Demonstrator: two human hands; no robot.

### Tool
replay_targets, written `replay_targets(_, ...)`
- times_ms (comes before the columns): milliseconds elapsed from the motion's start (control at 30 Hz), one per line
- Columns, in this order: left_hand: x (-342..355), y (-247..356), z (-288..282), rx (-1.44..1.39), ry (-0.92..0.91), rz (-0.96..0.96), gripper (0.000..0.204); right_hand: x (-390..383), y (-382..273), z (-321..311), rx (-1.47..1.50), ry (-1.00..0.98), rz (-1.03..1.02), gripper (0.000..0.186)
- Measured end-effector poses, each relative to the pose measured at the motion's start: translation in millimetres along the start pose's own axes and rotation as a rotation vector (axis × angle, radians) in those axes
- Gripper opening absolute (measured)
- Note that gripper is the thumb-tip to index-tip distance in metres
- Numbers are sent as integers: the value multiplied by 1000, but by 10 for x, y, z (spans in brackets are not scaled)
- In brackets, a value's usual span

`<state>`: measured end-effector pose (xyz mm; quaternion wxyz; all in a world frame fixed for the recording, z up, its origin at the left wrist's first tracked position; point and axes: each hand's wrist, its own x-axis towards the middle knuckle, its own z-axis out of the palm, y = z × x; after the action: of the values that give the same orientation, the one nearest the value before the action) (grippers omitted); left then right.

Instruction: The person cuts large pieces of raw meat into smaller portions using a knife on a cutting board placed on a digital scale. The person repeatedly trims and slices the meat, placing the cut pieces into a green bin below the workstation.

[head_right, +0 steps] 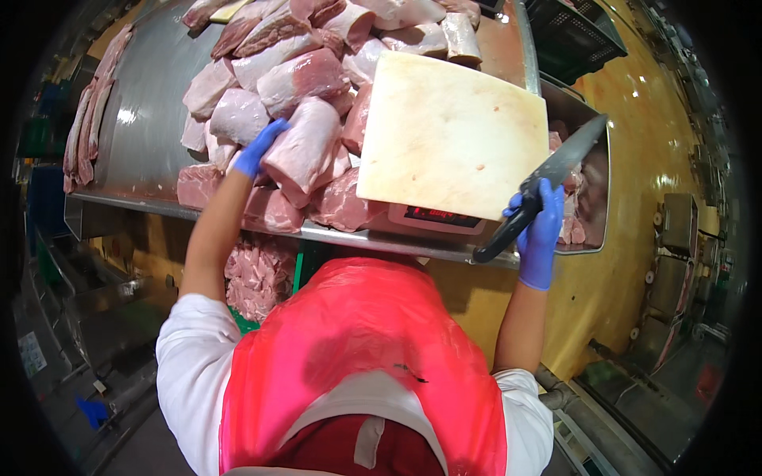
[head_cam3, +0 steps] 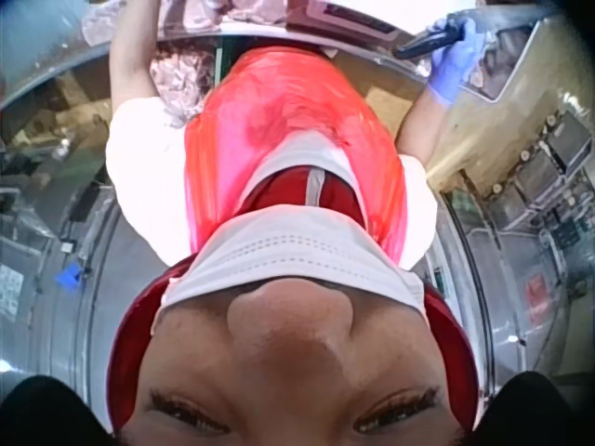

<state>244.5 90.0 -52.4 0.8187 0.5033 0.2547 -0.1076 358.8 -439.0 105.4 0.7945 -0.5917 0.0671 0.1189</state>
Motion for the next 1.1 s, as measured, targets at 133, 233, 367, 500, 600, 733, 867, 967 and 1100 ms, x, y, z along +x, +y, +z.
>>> replay_targets(133,-269,-105,155,-382,9,190,57,-259,81,3,-23,-13,33,14)
replay_targets(233,-595,694,1396,675,-195,697,55,-261,67,-69,-53,0,55,15)
replay_targets(367,-757,549,2927,1766,-122,776,62,66,61,-117,-98,-83,-12,18)
replay_targets(500,-651,-163,3035,1405,124,1145,67,420,-123,58,-192,-23,-24,20)
replay_targets(600,-489,-466,2917,497,254,931,63,635,236,136,-243,-83,-132,20)
replay_targets(733,332,151,2871,461,55,871,38,320,554,538,-228,-109,-260,24)
replay_targets(867,764,331,3109,904,-117,1032,47,74,354,414,-230,-121,-139,14)
replay_targets(967,125,-22,3080,1113,-44,1049,53,-98,257,-155,-433,-270,-5,18)
replay_targets(1100,-896,-577,2627,1192,304,1049,30,-375,201,-237,-886,-562,-244,39)
